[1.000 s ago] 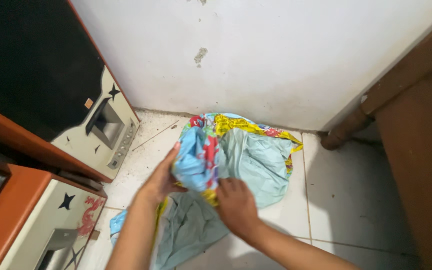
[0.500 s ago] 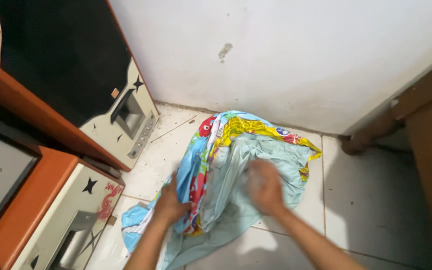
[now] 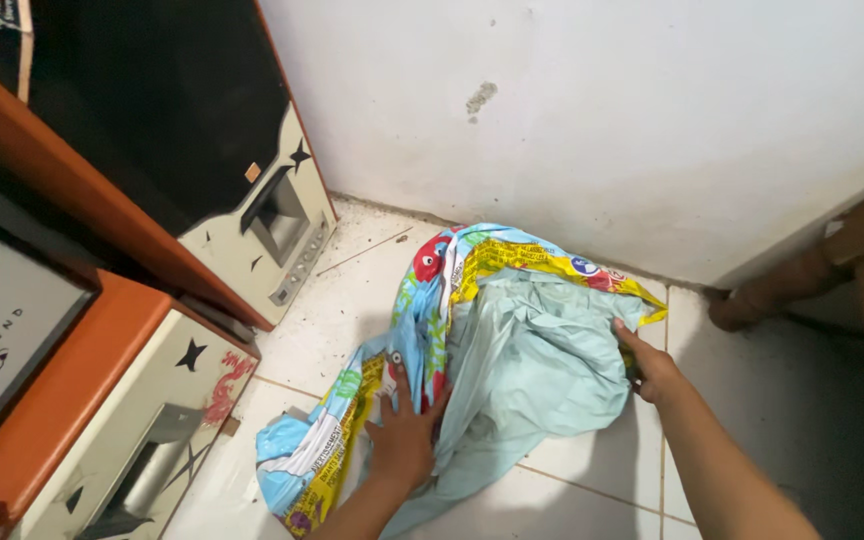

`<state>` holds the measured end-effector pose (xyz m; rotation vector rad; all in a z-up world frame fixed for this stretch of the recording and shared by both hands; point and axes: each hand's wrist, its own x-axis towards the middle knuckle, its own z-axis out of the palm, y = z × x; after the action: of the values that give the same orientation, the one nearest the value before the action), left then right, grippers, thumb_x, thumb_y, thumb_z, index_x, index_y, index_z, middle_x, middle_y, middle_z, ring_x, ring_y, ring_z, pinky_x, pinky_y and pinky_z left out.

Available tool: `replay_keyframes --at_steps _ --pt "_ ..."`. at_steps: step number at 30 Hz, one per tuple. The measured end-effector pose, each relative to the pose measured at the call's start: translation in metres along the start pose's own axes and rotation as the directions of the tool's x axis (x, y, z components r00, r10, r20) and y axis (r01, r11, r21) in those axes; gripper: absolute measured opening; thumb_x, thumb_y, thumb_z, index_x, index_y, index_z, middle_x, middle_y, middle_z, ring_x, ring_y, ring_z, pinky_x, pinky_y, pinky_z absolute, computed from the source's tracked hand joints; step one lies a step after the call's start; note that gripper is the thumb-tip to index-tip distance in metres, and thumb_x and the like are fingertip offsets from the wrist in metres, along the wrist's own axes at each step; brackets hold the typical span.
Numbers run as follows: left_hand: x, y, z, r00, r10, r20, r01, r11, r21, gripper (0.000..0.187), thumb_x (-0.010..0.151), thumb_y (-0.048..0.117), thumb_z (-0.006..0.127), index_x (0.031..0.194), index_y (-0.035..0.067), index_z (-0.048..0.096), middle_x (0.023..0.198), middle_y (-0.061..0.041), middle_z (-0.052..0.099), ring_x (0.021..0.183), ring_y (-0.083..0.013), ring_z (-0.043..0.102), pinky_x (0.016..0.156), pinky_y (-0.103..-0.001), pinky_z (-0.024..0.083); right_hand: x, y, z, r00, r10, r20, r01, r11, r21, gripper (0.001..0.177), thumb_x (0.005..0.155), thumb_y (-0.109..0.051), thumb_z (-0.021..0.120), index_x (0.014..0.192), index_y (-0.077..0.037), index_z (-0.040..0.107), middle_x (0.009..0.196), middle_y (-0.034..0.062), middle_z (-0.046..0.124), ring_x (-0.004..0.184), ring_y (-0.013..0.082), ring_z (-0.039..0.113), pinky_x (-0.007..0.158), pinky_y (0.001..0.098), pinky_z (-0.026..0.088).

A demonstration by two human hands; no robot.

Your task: The person wipes a large black speaker and a smaller speaker with a cloth, folds a patterned cloth, and organizes items including a folding wooden stand and a piece of clothing on the floor.

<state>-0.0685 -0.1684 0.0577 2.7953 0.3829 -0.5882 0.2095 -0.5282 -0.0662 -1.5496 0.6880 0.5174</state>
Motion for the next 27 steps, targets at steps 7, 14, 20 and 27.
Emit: replay_keyframes --at_steps 7,14,20,27 --pt "0.019 -0.004 0.046 0.978 0.042 -0.206 -0.023 0.995 0.097 0.066 0.095 0.017 0.056 0.157 0.022 0.035 0.163 -0.027 0.008 0.138 -0.0617 0.026 0.093 -0.080 0.037 -0.091 -0.062 0.024 0.953 -0.276 0.129 0.266 0.960 0.086 0.041 0.073 -0.020 0.088 0.106 -0.005 0.069 0.095 0.0053 0.072 0.081 0.0169 0.069 0.075 0.0323 0.056" --pt "0.030 -0.009 0.077 0.956 0.020 -0.294 0.022 0.990 0.139 0.051 0.096 0.020 0.056 0.144 0.005 0.050 0.164 -0.027 0.018 0.142 -0.0594 0.026 0.099 -0.077 0.035 -0.239 -0.064 0.082 0.389 -0.915 0.110 0.863 0.321 -0.390 0.048 0.070 -0.017 0.091 0.108 -0.001 0.067 0.115 0.0159 0.066 0.108 0.0279 0.065 0.093 0.0368 0.052" --pt "0.002 0.002 0.044 1.000 -0.003 -0.002 0.004 0.963 0.270 0.070 0.092 0.030 0.064 0.150 -0.002 0.042 0.160 -0.025 0.018 0.143 -0.0581 0.016 0.103 -0.075 0.027 -0.370 -0.031 0.148 0.159 -0.882 0.443 0.865 -0.092 -0.493 0.085 0.062 -0.024 0.087 0.138 -0.001 0.056 0.154 0.0226 0.043 0.145 0.0498 0.032 0.106 0.0773 0.024" --pt "-0.045 -0.002 0.006 0.998 0.010 0.056 -0.021 0.980 0.196 0.060 0.087 0.030 0.068 0.137 0.000 0.052 0.140 -0.021 0.037 0.123 -0.0484 0.034 0.093 -0.064 0.036 -0.433 0.014 0.211 0.157 -0.577 0.801 0.907 -0.236 -0.348 0.051 0.084 -0.038 0.078 0.121 -0.008 0.060 0.161 0.0268 0.023 0.145 0.0535 0.021 0.100 0.0831 0.021"
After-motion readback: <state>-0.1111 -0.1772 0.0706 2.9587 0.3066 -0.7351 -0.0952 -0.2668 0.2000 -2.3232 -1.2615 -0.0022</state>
